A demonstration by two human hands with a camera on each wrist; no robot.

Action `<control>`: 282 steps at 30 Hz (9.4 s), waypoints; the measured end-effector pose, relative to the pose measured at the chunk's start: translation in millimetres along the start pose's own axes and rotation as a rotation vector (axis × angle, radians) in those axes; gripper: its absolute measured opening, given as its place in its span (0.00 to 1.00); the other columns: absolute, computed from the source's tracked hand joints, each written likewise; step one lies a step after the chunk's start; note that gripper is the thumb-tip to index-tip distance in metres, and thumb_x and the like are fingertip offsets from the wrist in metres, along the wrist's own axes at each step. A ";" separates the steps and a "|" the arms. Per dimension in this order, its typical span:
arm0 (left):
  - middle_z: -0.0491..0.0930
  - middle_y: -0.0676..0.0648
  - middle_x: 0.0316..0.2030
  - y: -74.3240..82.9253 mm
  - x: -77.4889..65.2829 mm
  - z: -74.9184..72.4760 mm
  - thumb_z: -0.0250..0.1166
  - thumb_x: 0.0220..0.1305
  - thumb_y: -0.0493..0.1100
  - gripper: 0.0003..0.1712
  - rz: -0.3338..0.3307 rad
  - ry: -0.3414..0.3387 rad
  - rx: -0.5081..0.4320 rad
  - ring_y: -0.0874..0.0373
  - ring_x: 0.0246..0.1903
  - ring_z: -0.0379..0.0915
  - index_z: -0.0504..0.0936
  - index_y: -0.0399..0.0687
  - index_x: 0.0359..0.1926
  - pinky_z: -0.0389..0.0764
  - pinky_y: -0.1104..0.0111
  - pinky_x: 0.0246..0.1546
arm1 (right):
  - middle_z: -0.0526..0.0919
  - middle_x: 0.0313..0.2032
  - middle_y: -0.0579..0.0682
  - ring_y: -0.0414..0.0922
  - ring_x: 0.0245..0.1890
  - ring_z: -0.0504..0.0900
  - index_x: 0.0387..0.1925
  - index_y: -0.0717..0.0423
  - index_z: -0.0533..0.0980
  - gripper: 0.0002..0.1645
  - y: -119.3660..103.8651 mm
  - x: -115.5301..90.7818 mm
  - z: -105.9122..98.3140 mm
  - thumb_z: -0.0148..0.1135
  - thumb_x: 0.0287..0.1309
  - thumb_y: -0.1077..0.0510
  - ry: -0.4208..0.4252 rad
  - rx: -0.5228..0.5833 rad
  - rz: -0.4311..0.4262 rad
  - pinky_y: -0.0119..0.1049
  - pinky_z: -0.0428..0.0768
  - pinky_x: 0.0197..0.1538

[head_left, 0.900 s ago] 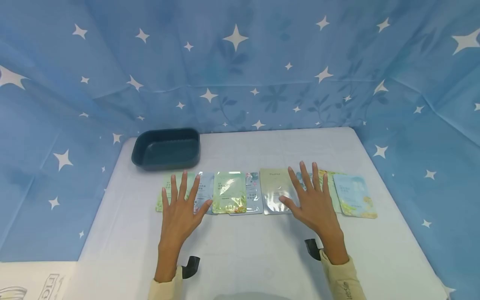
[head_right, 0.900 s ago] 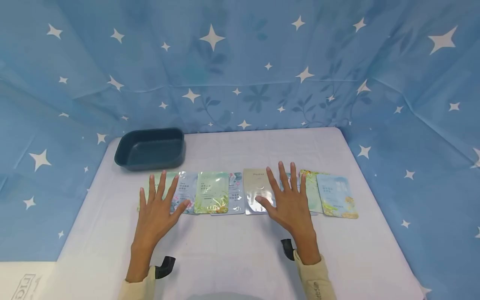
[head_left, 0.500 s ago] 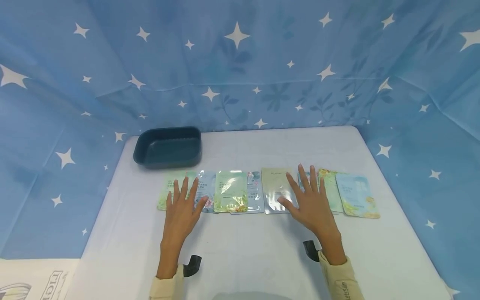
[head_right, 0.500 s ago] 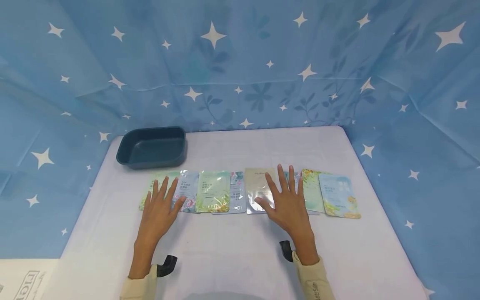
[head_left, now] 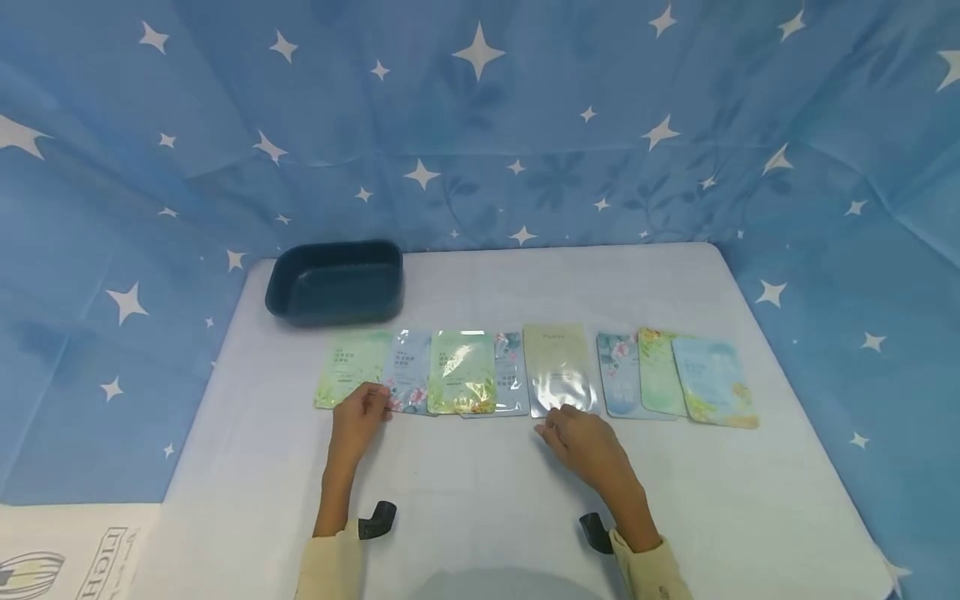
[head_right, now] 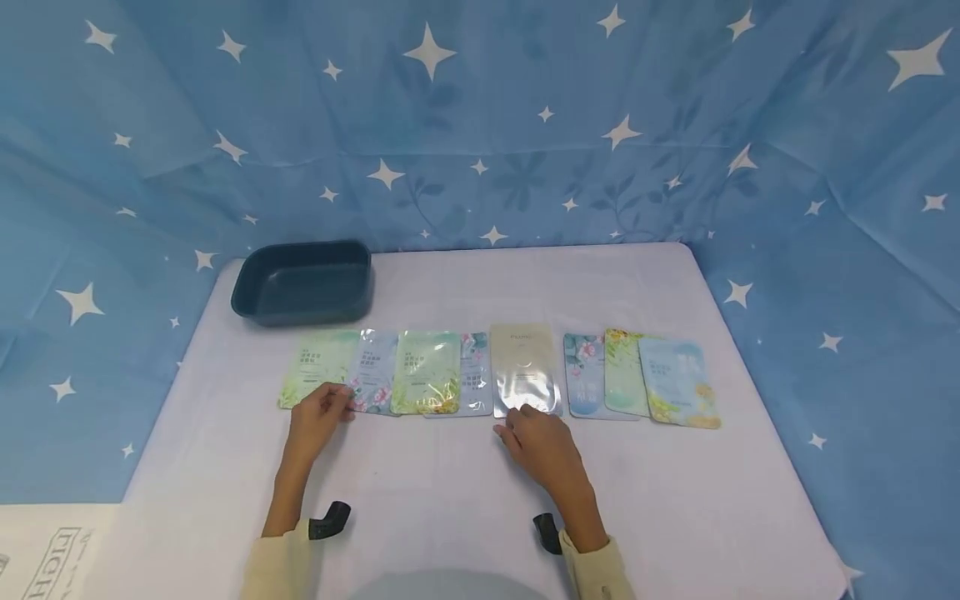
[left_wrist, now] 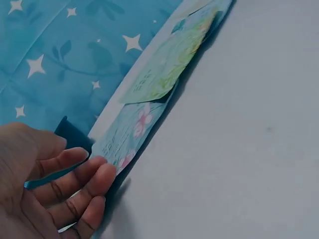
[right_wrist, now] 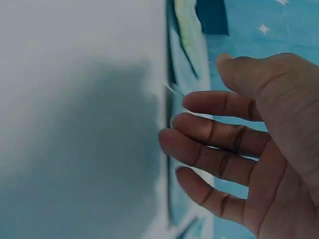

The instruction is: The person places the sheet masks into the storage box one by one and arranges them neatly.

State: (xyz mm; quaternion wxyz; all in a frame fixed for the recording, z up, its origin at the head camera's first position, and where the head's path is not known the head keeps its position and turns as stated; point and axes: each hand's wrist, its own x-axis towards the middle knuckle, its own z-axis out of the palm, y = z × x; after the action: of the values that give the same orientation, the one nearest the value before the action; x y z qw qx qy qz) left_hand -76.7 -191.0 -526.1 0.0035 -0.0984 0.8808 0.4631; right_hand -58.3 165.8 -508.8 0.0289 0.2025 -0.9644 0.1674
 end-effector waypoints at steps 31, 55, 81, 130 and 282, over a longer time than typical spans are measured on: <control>0.80 0.53 0.31 -19.7 20.6 -30.3 0.52 0.75 0.44 0.15 -0.399 0.243 -0.999 0.63 0.24 0.75 0.73 0.39 0.54 0.71 0.76 0.22 | 0.73 0.24 0.40 0.36 0.24 0.67 0.31 0.51 0.76 0.11 -15.0 -4.3 26.0 0.67 0.59 0.50 -0.079 0.141 0.113 0.32 0.71 0.31; 0.85 0.49 0.40 -11.0 48.9 -51.4 0.52 0.75 0.44 0.11 -0.311 0.183 -0.951 0.60 0.32 0.84 0.75 0.45 0.52 0.80 0.74 0.30 | 0.72 0.24 0.41 0.38 0.25 0.67 0.31 0.50 0.75 0.10 -12.3 0.2 25.7 0.66 0.61 0.50 -0.112 0.153 0.160 0.34 0.71 0.32; 0.83 0.44 0.33 22.6 115.8 -14.4 0.54 0.73 0.42 0.07 -0.315 0.165 -1.220 0.55 0.35 0.87 0.63 0.46 0.43 0.83 0.72 0.40 | 0.70 0.23 0.38 0.36 0.24 0.66 0.30 0.49 0.76 0.11 -9.8 -5.5 30.4 0.67 0.60 0.48 -0.074 0.160 0.148 0.31 0.70 0.31; 0.60 0.49 0.34 44.1 118.1 -19.3 0.53 0.66 0.31 0.16 -0.225 0.268 -0.989 0.56 0.32 0.62 0.55 0.48 0.29 0.75 0.59 0.35 | 0.68 0.22 0.38 0.36 0.24 0.65 0.29 0.48 0.74 0.09 -3.5 -4.8 30.4 0.66 0.61 0.52 -0.061 0.178 0.161 0.30 0.69 0.31; 0.51 0.44 0.76 63.6 124.6 17.9 0.59 0.70 0.42 0.42 0.039 -0.136 -0.464 0.44 0.69 0.62 0.48 0.50 0.77 0.71 0.51 0.63 | 0.54 0.61 0.77 0.69 0.53 0.64 0.66 0.79 0.55 0.51 180.2 -62.7 -31.5 0.57 0.63 0.39 0.290 0.195 1.223 0.61 0.68 0.36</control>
State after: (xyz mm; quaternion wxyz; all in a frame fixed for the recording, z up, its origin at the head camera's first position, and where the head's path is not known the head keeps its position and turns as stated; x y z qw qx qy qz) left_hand -211.6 -162.6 -496.6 0.0310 -0.0481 0.7504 0.6585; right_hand -73.4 355.6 -542.9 0.0396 -0.4076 -0.8725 0.2666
